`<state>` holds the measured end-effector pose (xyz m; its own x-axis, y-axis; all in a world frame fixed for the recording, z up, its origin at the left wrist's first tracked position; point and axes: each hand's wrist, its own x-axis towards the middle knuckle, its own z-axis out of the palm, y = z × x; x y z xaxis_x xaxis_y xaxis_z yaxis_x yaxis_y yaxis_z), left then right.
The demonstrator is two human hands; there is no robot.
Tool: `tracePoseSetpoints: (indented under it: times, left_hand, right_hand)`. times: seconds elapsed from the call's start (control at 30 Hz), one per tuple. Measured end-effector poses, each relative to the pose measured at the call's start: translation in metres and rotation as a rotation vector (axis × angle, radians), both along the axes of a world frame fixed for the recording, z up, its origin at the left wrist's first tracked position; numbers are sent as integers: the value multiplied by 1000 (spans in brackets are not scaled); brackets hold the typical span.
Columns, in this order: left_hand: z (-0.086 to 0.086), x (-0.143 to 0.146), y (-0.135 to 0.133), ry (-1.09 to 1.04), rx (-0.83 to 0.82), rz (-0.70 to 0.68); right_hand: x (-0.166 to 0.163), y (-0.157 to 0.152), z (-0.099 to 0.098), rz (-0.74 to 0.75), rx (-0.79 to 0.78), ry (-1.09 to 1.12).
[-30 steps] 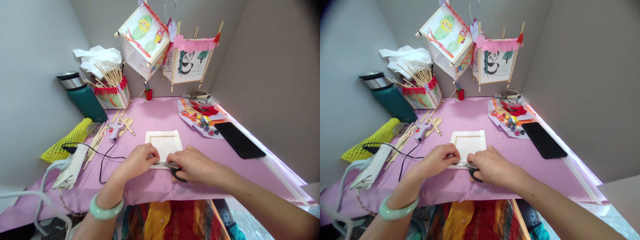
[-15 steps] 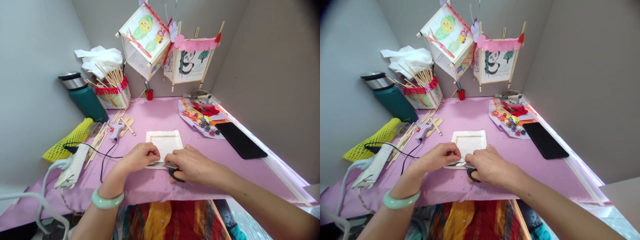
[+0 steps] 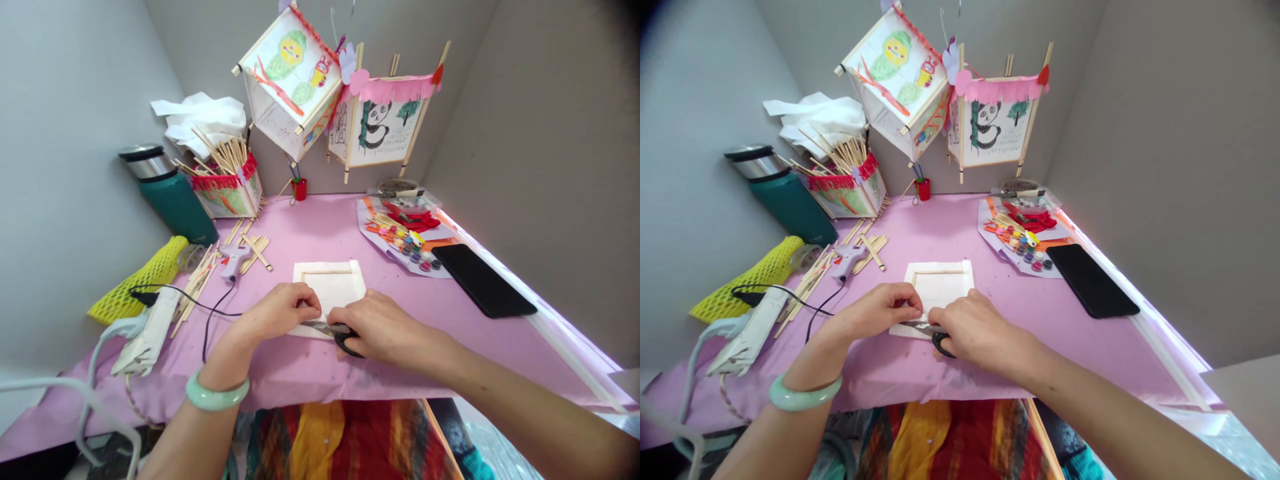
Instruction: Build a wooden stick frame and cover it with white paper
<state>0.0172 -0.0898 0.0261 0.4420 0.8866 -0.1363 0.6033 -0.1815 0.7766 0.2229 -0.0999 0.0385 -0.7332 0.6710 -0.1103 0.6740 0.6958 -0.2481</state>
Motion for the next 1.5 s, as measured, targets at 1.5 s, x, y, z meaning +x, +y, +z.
tracePoseSetpoints:
  times: [1.5]
  left_hand:
    - [18, -12, 19, 311, 550, 564]
  right_hand:
    - [97, 8, -35, -591, 130, 104]
